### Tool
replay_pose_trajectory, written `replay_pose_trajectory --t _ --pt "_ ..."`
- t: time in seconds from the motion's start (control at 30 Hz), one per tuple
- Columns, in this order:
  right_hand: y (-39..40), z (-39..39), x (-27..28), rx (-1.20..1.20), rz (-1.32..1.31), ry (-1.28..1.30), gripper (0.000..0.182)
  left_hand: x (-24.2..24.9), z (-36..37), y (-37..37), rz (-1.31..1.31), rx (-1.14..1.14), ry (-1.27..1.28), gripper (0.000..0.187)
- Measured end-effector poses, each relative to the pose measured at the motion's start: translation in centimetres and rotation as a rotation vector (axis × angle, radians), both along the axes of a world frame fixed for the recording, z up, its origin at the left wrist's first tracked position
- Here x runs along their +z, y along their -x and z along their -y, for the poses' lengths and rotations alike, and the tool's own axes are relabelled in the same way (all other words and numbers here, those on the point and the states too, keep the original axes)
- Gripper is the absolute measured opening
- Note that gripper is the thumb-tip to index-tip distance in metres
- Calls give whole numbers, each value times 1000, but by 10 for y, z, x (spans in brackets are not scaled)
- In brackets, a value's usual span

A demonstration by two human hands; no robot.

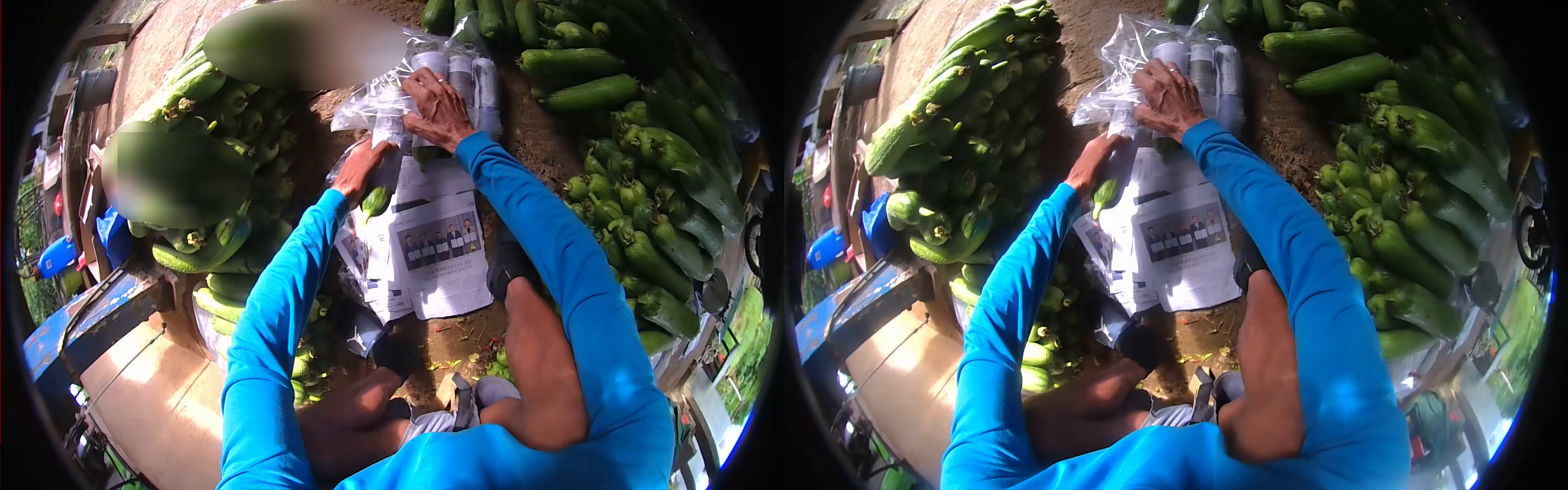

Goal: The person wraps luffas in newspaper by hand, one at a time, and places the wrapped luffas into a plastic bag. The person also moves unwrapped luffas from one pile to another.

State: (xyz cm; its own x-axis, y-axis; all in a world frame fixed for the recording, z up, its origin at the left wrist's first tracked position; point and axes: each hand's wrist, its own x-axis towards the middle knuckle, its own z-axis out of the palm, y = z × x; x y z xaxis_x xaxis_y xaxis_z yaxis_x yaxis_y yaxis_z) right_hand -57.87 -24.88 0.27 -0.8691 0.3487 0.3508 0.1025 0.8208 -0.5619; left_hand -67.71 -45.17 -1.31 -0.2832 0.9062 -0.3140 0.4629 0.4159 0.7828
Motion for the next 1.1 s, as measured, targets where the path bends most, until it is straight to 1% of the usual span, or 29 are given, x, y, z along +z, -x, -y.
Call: replay_pose_trajectory --t 0.03,0.1,0.17,0.2,0.3,0.43,0.5,0.53,0.57,0.63,0.67,0.7,0.77,0.8,0.83,0.87,0.9,0.97,1.0,1.03,1.07,1.1 --pt "-1 1 4 16 -5 -2 42 -10 -11 3 -140 -15 -69 33" --pt "-1 1 10 17 17 25 41 -23 -39 15 -396 -62 18 33" --pt "1 -3 2 23 20 27 41 -51 -65 27 79 299 -37 37" --pt "-1 -5 2 22 29 18 41 -77 -66 32 -77 250 -70 49" --pt "-8 -6 4 72 31 32 42 -93 -78 40 -213 162 -2 50" --pt "-16 -1 -6 143 76 106 46 -101 -81 48 -288 81 44 50" --pt "-27 2 -8 98 166 174 51 -102 -80 51 -328 40 57 51" --pt "-31 0 -15 82 253 133 63 -105 -79 49 -357 21 60 51" --pt "-38 0 -22 91 251 136 63 -107 -76 47 -396 2 54 51" --pt "-54 4 -29 125 243 -58 72 -116 -68 39 -489 -28 28 52" --pt "-59 7 -29 137 372 -96 84 -121 -63 33 -535 -40 7 52" --pt "-62 7 -33 136 375 -95 84 -125 -59 29 -574 -50 -11 52" --pt "-66 13 -44 151 351 -217 87 -134 -51 29 -601 -89 5 53" --pt "-66 7 -52 177 380 -292 90 -163 -52 45 -531 -169 47 52" --pt "-65 3 -60 186 313 -330 91 -102 -67 43 -414 -262 374 48" --pt "-63 3 -56 190 326 -297 90 -94 -66 48 -408 -244 395 48" --pt "-60 2 -48 191 339 -266 89 -94 -66 60 -308 -261 262 51" --pt "-59 3 -50 186 310 -294 88 -92 -63 74 -104 -295 -8 58" --pt "-60 6 -52 155 287 -300 86 -70 -62 72 -110 -278 3 58" --pt "-61 14 -53 124 266 -304 84 -37 -59 63 -126 -247 149 60" --pt "-61 24 -43 141 260 -297 84 -6 -55 57 -138 -215 293 62" --pt "-61 34 -25 84 226 -292 82 16 -47 56 -246 -317 324 65"
